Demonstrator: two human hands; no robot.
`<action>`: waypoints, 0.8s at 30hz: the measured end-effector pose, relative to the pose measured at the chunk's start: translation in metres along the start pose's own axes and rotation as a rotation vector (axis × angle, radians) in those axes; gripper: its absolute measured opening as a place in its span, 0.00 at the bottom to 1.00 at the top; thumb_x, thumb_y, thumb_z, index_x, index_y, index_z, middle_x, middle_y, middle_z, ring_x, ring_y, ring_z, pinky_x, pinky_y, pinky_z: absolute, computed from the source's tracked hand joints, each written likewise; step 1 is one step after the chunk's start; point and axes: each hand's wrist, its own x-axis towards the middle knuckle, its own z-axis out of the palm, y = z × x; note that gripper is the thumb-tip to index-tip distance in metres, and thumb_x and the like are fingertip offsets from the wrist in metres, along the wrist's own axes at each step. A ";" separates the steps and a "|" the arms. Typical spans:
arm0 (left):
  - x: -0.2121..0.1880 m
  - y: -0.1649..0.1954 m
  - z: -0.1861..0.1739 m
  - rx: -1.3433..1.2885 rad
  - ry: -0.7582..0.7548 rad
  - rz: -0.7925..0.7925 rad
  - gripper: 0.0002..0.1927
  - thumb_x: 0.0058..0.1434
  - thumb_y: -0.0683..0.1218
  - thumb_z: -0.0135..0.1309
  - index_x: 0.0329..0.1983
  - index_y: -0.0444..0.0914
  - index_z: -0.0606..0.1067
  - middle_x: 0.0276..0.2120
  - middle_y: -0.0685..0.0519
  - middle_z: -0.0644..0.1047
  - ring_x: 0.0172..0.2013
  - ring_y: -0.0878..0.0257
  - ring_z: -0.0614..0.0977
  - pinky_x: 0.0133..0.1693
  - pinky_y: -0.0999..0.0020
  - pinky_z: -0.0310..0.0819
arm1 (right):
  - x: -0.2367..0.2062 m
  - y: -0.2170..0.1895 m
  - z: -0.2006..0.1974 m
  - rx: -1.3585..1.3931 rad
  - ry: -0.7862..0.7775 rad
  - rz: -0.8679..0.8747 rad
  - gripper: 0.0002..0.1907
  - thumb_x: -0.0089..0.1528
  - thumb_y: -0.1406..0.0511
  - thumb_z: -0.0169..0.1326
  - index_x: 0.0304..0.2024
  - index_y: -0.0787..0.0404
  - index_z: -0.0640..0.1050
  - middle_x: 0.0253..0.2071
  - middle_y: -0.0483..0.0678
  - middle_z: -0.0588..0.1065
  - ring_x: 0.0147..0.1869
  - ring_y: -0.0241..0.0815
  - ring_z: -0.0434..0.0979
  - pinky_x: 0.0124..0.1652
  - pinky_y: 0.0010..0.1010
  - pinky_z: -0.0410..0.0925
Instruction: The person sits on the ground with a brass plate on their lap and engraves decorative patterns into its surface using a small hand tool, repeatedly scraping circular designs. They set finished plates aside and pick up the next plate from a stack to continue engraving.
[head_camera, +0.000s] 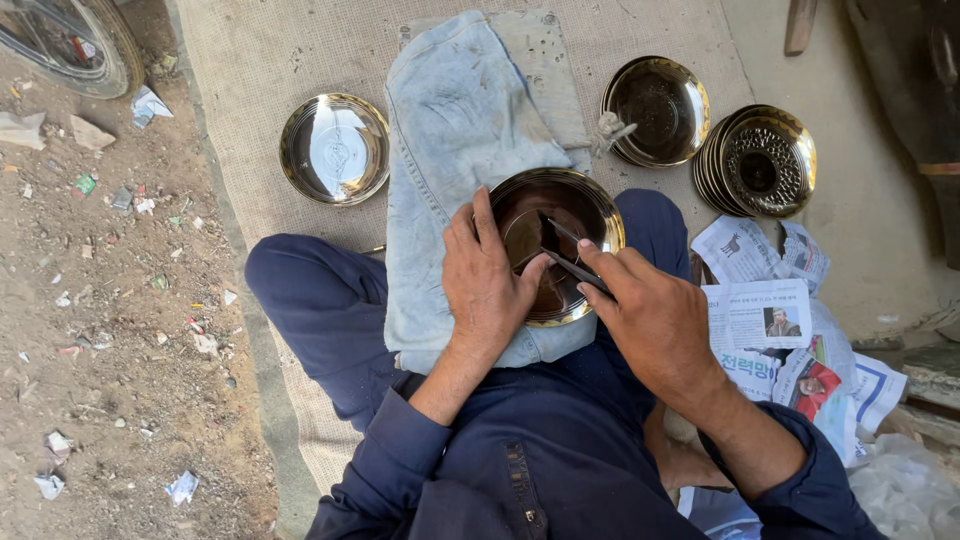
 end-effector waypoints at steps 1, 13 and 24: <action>0.000 0.000 0.000 -0.004 -0.002 -0.002 0.58 0.42 0.51 0.75 0.72 0.32 0.55 0.58 0.37 0.67 0.54 0.42 0.72 0.50 0.55 0.72 | 0.001 -0.001 0.001 0.001 -0.004 -0.009 0.25 0.59 0.61 0.63 0.59 0.56 0.77 0.40 0.48 0.77 0.33 0.50 0.80 0.32 0.38 0.72; 0.000 -0.002 0.000 -0.009 -0.012 -0.014 0.58 0.43 0.51 0.75 0.72 0.32 0.55 0.58 0.36 0.66 0.52 0.42 0.72 0.49 0.53 0.71 | 0.001 -0.009 0.003 -0.066 -0.061 0.004 0.26 0.61 0.62 0.61 0.61 0.61 0.76 0.38 0.51 0.76 0.31 0.50 0.81 0.30 0.38 0.73; 0.001 -0.003 -0.001 -0.008 -0.027 -0.018 0.57 0.44 0.51 0.74 0.72 0.32 0.54 0.57 0.36 0.67 0.51 0.44 0.73 0.47 0.55 0.72 | 0.016 -0.007 -0.003 -0.115 -0.188 -0.078 0.27 0.60 0.63 0.60 0.61 0.59 0.73 0.37 0.51 0.75 0.32 0.51 0.81 0.28 0.39 0.73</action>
